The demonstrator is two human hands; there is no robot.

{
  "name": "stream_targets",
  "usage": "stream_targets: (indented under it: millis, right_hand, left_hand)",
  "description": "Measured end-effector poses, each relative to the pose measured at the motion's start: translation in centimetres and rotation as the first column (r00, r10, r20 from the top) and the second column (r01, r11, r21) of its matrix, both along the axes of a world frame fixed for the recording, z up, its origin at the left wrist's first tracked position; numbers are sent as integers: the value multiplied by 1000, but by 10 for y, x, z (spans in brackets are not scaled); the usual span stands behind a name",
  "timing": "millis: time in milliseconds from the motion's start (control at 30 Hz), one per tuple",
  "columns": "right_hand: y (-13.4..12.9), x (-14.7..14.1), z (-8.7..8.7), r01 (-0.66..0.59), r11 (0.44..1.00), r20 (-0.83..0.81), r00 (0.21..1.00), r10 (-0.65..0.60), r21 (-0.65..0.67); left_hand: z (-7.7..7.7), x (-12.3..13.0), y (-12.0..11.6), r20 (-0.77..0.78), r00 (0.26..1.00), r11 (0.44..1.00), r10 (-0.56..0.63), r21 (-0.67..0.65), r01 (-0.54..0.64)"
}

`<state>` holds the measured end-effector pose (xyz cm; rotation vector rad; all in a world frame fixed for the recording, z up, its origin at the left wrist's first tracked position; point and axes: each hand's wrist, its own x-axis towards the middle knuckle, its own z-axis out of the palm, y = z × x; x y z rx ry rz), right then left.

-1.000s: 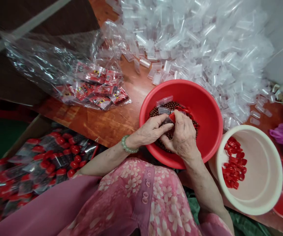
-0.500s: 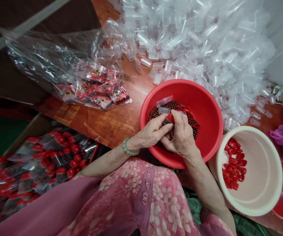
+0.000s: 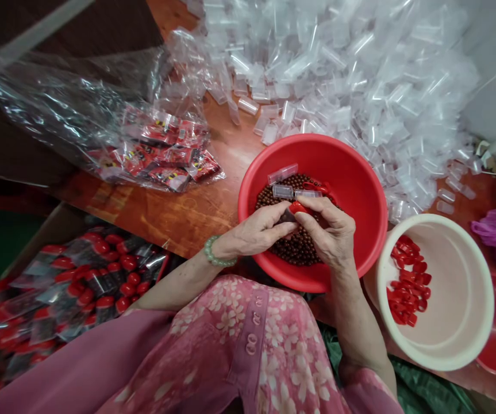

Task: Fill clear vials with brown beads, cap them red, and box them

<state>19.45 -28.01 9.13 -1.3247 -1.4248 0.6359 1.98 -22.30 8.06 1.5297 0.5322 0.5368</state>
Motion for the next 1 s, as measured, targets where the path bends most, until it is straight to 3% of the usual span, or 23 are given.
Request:
stream_targets:
  millis: [100, 233, 367, 467, 533, 667, 1000]
  right_hand:
    - [0, 1, 0, 9, 1000, 27, 1000, -9, 8]
    - [0, 4, 3, -64, 993, 256, 966, 37, 96]
    - [-3, 3, 9, -213, 969, 517, 847, 120, 123]
    - [-5, -3, 9, -233, 972, 673, 725, 150, 34]
    - [-6, -9, 7, -187, 982, 756, 647, 95, 37]
    - [-6, -17, -2, -110, 983, 843, 534, -63, 143]
    - [-1, -11, -12, -153, 945, 870, 453, -192, 289]
  left_hand:
    - [2, -1, 0, -28, 1000, 1000, -5, -5, 5]
    - [1, -2, 1, -84, 996, 1000, -12, -13, 11]
    - [-1, -1, 2, -23, 1000, 998, 21, -54, -22]
    - [-3, 2, 2, 27, 1000, 971, -7, -238, 13]
    - [-5, 5, 3, 59, 998, 955, 11, -297, 7]
    - [-7, 8, 5, 136, 988, 957, 69, -290, -27]
    - [-6, 5, 4, 117, 992, 971, 41, -239, -12]
